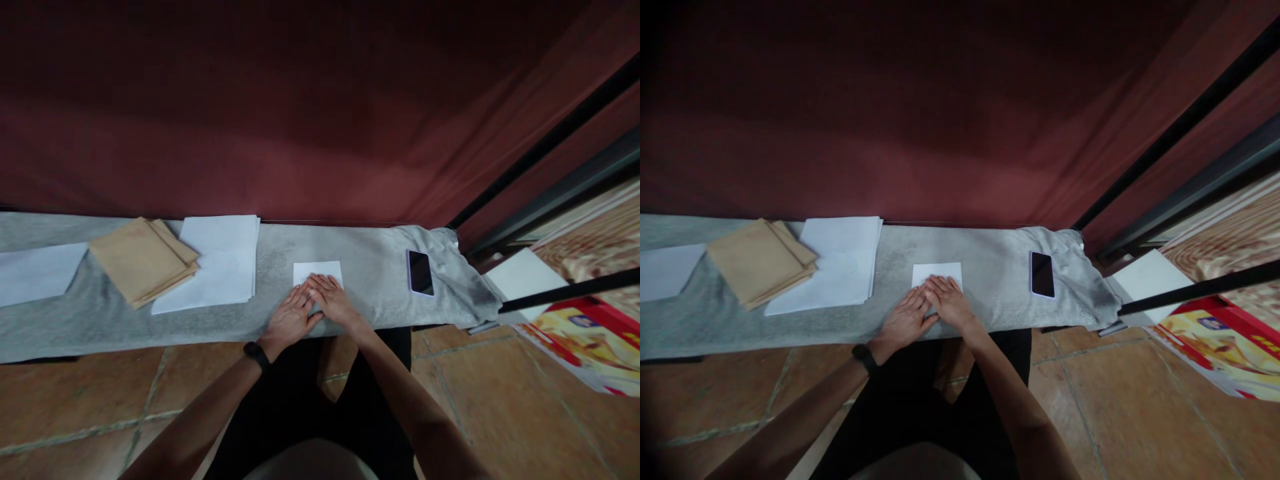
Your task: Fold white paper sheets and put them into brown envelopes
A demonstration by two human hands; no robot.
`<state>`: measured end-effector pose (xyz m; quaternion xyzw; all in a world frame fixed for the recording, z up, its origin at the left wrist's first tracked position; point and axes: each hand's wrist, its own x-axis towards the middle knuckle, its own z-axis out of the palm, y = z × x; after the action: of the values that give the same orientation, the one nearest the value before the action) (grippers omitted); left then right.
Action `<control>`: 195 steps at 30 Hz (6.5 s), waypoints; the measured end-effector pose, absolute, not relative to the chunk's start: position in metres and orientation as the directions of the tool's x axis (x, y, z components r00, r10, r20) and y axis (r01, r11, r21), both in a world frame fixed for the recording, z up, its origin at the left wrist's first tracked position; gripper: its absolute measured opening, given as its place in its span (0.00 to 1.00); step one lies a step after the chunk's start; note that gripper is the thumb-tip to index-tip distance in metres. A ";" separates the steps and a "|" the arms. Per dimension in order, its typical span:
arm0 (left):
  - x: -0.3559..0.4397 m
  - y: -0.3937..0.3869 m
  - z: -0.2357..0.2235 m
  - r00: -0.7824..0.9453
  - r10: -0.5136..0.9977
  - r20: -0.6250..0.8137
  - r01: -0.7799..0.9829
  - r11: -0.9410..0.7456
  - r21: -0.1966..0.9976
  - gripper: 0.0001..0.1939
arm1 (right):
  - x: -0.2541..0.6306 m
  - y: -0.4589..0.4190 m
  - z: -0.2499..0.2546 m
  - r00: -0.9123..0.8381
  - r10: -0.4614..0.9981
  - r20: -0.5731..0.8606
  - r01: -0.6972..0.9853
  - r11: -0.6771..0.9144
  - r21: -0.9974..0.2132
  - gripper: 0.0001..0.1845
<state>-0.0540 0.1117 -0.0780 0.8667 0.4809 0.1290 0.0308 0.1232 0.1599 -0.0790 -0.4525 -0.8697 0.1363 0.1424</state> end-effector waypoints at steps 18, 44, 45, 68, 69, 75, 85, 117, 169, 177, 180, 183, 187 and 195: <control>-0.056 0.114 -0.076 0.536 0.813 0.227 0.803 -0.574 0.160 0.33 | 0.151 0.178 -0.077 -0.212 0.961 0.179 0.940 0.250 -0.231 0.30; -0.062 0.101 -0.096 0.234 0.922 0.308 0.927 -0.307 0.216 0.39 | 0.142 0.120 -0.096 -0.205 0.934 0.293 0.945 0.267 -0.188 0.32; -0.062 0.101 -0.096 0.235 0.923 0.306 0.928 -0.307 0.213 0.39 | 0.142 0.120 -0.096 -0.205 0.935 0.290 0.946 0.265 -0.187 0.32; -0.012 0.138 -0.083 0.459 0.874 0.160 0.854 -0.484 0.190 0.30 | 0.140 0.119 -0.092 -0.207 0.945 0.251 0.936 0.266 -0.231 0.29; -0.010 0.142 -0.083 0.461 0.872 0.162 0.853 -0.486 0.191 0.29 | 0.140 0.119 -0.093 -0.200 0.946 0.253 0.936 0.261 -0.236 0.29; -0.030 0.161 -0.091 0.397 0.892 0.218 0.879 -0.438 0.190 0.31 | 0.140 0.121 -0.098 -0.173 0.945 0.278 0.941 0.242 -0.237 0.30; -0.062 0.160 -0.101 0.282 0.927 0.247 0.924 -0.332 0.191 0.34 | 0.134 0.128 -0.090 -0.160 0.955 0.250 0.941 0.224 -0.252 0.28; -0.018 0.179 -0.084 0.548 0.817 0.177 0.790 -0.576 0.211 0.28 | 0.139 0.125 -0.088 -0.155 0.965 0.214 0.936 0.212 -0.281 0.26; -0.075 0.123 -0.090 0.390 0.900 0.192 0.884 -0.425 0.196 0.29 | 0.141 0.115 -0.090 -0.140 0.956 0.260 0.928 0.218 -0.302 0.28; -0.075 0.117 -0.086 0.417 0.894 0.168 0.883 -0.441 0.157 0.28 | 0.095 0.138 -0.076 -0.296 0.921 0.253 0.865 0.371 -0.337 0.25; -0.075 0.117 -0.086 0.421 0.891 0.170 0.877 -0.448 0.175 0.27 | 0.086 0.149 -0.076 -0.327 0.919 0.221 0.864 0.385 -0.323 0.24; -0.074 0.116 -0.085 0.415 0.889 0.193 0.874 -0.448 0.186 0.28 | 0.091 0.156 -0.080 -0.297 0.930 0.215 0.878 0.354 -0.321 0.26; -0.073 0.116 -0.084 0.410 0.890 0.199 0.879 -0.444 0.175 0.29 | 0.108 0.160 -0.084 -0.221 0.950 0.222 0.905 0.284 -0.316 0.28; -0.074 0.118 -0.088 0.370 0.907 0.203 0.889 -0.409 0.206 0.30 | 0.138 0.163 -0.078 -0.050 0.983 0.177 0.928 0.111 -0.355 0.25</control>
<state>-0.0735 0.1179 -0.0881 0.8270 0.5429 0.1427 0.0308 0.1377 0.1628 -0.0785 -0.6627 -0.7210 0.0720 0.1891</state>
